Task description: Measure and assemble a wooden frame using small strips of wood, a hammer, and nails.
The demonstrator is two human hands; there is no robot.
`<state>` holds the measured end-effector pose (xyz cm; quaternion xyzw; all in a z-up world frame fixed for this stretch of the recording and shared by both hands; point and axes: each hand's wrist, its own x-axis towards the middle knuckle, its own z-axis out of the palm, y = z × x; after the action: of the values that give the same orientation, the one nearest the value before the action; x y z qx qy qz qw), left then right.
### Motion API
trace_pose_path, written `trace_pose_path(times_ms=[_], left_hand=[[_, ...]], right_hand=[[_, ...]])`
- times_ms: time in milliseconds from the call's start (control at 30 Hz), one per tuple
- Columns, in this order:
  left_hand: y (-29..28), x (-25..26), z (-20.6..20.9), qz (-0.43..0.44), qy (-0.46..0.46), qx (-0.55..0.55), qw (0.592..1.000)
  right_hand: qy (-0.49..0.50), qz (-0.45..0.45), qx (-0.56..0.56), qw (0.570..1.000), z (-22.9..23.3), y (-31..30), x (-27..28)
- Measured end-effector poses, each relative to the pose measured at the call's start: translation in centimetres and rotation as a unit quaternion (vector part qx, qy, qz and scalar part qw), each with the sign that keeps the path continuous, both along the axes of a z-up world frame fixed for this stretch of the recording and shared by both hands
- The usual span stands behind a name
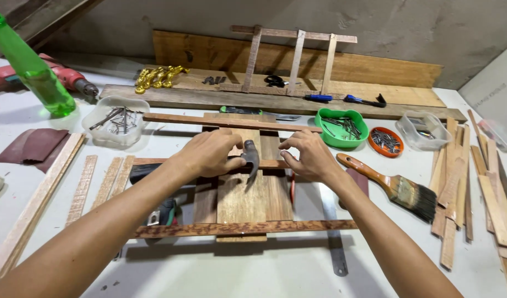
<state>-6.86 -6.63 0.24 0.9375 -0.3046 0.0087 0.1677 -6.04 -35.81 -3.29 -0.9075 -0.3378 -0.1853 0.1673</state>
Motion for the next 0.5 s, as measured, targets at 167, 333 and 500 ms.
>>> trace_pose_path(times_ms=[167, 333, 500], left_hand=[[-7.1, 0.3, 1.9, -0.094, -0.088, 0.004, 0.992], [-15.9, -0.5, 2.0, -0.186, -0.099, 0.065, 0.975], [-23.0, -0.3, -0.4, -0.257, -0.215, 0.102, 0.937]], right_hand=[[-0.002, -0.083, -0.018, 0.996, 2.5, -4.3, -3.8], [-0.034, -0.132, -0.002, 0.991, 1.9, -10.6, -7.1], [-0.003, -0.206, 0.002, 0.979, 0.8, -15.5, -9.6]])
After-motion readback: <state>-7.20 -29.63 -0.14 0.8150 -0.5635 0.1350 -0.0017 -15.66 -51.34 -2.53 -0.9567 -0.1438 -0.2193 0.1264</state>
